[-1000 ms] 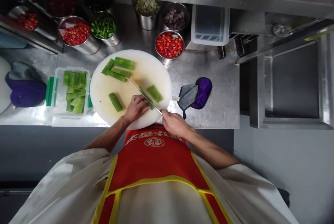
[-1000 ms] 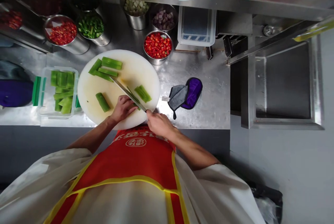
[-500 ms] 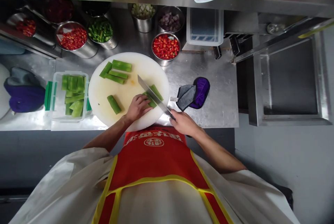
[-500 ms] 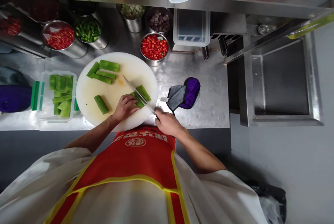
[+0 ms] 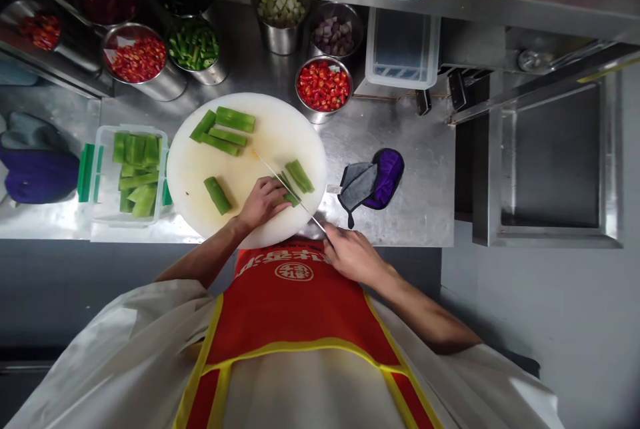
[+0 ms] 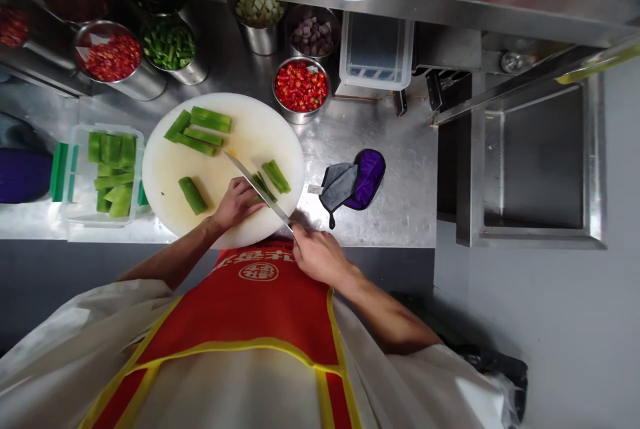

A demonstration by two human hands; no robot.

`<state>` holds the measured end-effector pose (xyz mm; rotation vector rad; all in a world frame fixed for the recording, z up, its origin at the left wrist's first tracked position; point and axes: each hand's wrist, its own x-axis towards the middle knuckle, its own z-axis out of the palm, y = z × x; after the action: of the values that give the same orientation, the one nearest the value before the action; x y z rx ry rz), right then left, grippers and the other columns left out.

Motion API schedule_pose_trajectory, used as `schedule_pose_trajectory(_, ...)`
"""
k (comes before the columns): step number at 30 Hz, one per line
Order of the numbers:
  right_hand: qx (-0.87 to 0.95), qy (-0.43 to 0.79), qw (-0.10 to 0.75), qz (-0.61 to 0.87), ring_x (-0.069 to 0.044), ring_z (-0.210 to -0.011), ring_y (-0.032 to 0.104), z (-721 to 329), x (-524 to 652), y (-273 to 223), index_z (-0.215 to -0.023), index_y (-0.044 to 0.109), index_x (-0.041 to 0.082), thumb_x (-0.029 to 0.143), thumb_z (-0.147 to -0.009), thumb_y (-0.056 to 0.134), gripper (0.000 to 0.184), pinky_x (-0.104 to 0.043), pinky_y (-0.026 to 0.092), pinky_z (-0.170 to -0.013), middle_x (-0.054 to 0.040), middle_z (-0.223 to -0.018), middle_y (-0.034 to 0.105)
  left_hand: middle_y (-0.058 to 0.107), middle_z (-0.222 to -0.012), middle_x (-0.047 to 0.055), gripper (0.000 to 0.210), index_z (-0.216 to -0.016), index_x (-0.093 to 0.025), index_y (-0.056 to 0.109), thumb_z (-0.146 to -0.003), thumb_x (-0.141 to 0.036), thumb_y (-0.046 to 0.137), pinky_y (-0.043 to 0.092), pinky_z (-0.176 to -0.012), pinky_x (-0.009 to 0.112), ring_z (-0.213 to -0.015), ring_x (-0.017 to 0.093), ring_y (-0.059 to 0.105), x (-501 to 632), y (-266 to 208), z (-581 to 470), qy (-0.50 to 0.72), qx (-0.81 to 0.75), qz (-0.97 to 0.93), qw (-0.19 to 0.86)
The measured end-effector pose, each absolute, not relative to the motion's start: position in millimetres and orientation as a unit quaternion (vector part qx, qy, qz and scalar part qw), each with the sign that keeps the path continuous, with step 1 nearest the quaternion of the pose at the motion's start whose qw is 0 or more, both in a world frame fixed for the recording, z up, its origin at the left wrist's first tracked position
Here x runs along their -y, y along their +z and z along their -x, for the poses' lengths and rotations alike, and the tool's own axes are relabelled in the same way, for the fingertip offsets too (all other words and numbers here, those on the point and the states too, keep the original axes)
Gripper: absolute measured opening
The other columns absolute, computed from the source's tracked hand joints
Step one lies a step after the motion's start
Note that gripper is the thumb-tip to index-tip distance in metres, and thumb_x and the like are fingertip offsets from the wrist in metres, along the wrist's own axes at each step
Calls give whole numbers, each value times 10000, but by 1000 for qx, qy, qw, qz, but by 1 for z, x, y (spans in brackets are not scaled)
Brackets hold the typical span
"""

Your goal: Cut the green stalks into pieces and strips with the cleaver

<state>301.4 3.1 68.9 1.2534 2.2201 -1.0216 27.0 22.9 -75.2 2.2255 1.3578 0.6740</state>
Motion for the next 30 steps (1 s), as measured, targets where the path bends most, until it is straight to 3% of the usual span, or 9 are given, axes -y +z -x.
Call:
schedule_pose_trajectory(9,-773,-392,234,-440,-283,-918,717,-314,4,80,-1263,502,149,222,-984,387,310,-326,420,-738,-132,-1009,757,679,-1141,108,332,-1101,-225,705,-912,-495,661,461,-1002,477,-1142,273,544,-21,-80,-28,259,-494,-803,209)
schedule_pose_trajectory(15,-799,-368,184,-439,-285,-988,703,-269,-31,44,-1275,506,136,185,-977,381,327,-341,443,-817,-166,-1117,739,671,-1152,122,361,-1139,-217,699,-926,-501,636,462,-1009,498,-1157,283,545,-23,-82,-28,251,-499,-801,217)
schedule_pose_trajectory(20,-821,-352,164,-419,-293,-983,723,-270,-21,38,-1295,541,108,157,-969,362,375,-330,471,-788,-172,-1048,758,660,-1204,140,363,-1149,-206,700,-967,-489,565,465,-1046,486,-1174,271,568,-1,-69,-40,226,-514,-804,194)
schedule_pose_trajectory(24,-825,-355,169,-407,-331,-867,759,-272,-11,5,-1360,529,102,236,-964,315,469,-371,514,-710,-167,-959,778,651,-1277,161,392,-1203,-211,716,-982,-477,532,469,-1097,421,-1225,246,564,13,-77,-27,159,-499,-829,195)
schedule_pose_trajectory(30,-805,-420,119,-403,-363,-864,758,-289,-18,-24,-1122,623,254,424,-902,330,403,-405,555,-690,-133,-889,783,621,-1373,141,406,-1259,-252,716,-993,-463,493,447,-1159,370,-1307,235,529,27,-69,-22,96,-543,-810,197)
